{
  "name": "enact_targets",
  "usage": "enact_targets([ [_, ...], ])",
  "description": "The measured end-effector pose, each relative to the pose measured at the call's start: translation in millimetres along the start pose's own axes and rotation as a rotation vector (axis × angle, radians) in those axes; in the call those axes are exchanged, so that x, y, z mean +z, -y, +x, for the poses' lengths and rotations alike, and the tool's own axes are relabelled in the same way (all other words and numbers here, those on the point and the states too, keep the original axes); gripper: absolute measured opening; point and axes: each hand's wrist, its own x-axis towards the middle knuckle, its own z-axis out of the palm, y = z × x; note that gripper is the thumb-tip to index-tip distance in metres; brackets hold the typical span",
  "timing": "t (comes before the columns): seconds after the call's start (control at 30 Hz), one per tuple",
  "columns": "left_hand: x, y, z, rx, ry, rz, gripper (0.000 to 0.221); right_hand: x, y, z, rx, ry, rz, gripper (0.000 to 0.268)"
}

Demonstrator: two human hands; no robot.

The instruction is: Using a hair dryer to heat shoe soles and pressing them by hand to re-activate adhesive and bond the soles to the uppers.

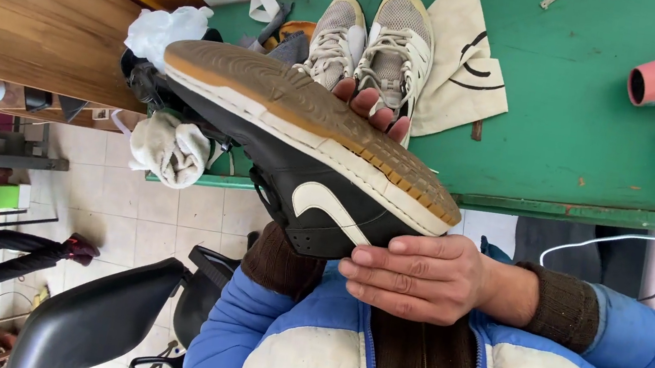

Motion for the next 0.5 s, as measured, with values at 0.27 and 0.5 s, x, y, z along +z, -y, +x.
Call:
enact_targets([
  [0.27,-68,-6,-5,0.007,-0.035,0.067,0.07,-2,1,-2,-0.056,0.019,0.002,0.036],
  [0.5,-81,-7,-18,0.022,-0.056,0.118,0.068,-5,3,-2,-0.103,0.03,0.001,0.037],
])
